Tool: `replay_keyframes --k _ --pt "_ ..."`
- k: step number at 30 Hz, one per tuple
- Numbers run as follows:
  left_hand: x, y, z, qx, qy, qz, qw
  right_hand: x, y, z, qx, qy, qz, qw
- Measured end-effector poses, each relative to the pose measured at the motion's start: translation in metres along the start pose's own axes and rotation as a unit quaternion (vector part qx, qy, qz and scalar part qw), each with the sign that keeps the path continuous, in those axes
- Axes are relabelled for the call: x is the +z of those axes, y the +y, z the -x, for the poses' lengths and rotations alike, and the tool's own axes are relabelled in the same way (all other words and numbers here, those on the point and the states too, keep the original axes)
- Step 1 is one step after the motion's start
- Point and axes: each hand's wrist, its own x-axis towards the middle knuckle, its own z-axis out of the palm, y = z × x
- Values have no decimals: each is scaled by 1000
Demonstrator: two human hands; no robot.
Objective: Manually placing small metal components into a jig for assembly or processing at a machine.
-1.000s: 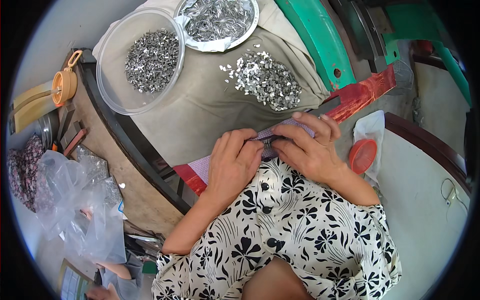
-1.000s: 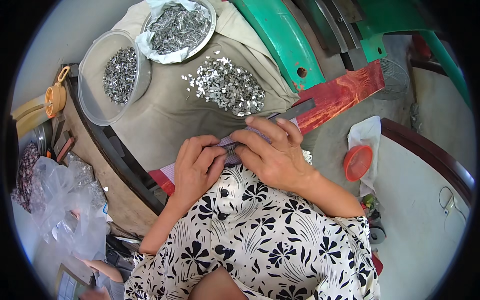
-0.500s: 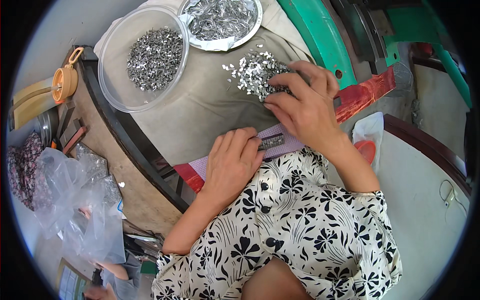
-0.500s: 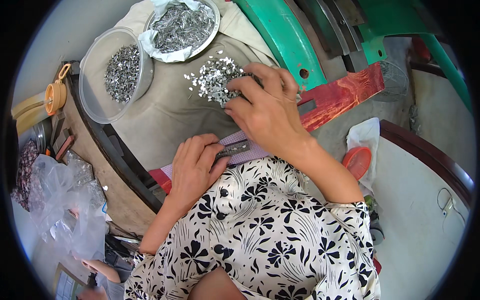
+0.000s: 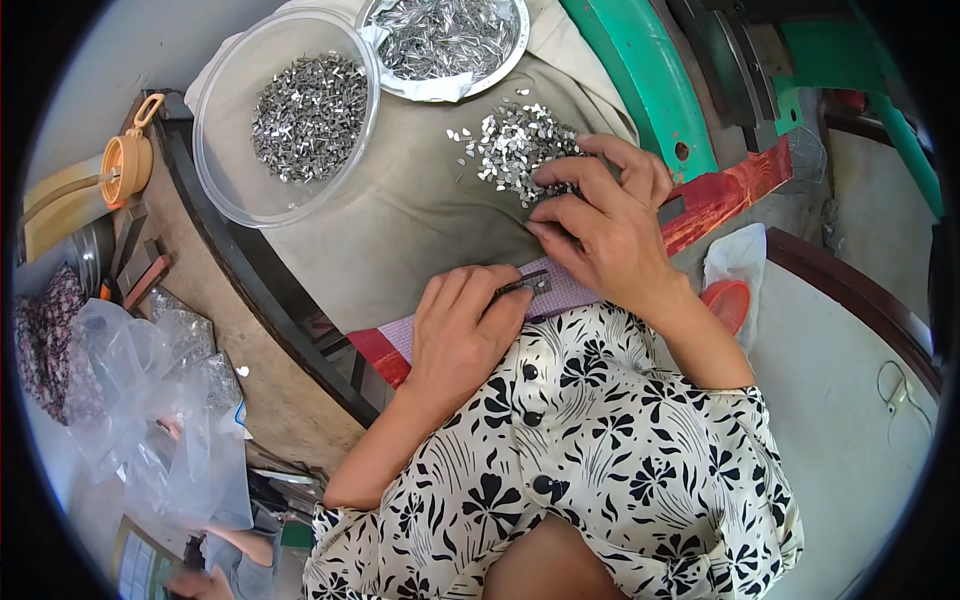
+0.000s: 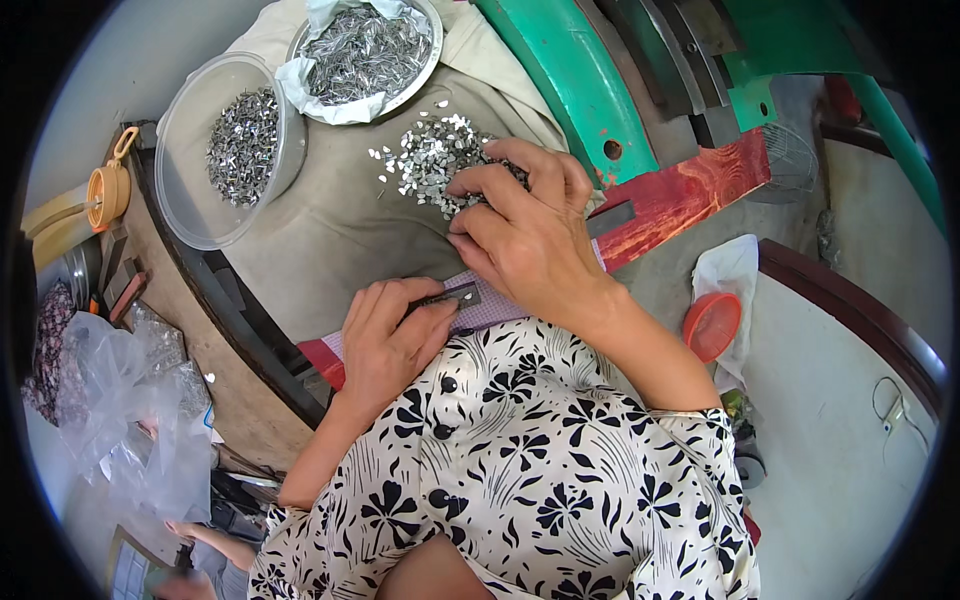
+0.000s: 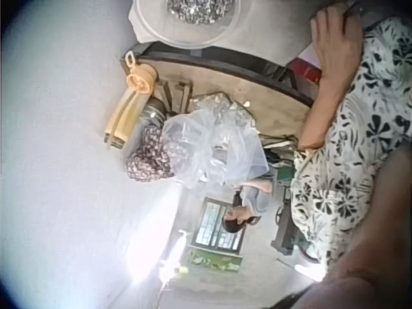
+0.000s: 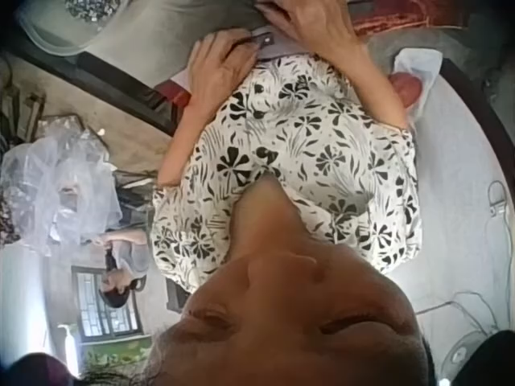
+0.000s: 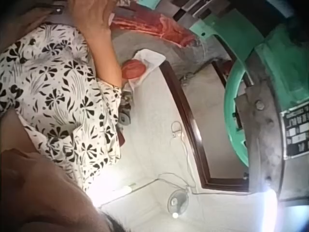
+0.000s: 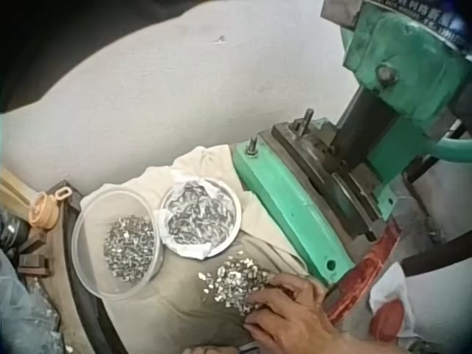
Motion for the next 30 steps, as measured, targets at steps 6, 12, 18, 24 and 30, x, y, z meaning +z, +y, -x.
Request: replay_keyframes --k 6,12,18,24,30 --pt "7 0 -3 -48 6 40 998 1 4 11 6 4 9 1000" --pt "5 0 -7 -74 -16 53 996 -3 3 3 -3 -18 -5 1000" --pt "6 6 -13 -46 -26 0 999 -5 5 9 -11 13 -8 1000" --pt "9 9 -16 -28 -4 -25 999 -14 8 33 4 -3 -34 999" --pt "4 6 -9 -42 -14 -12 999 -13 -2 48 -59 -35 -33 997"
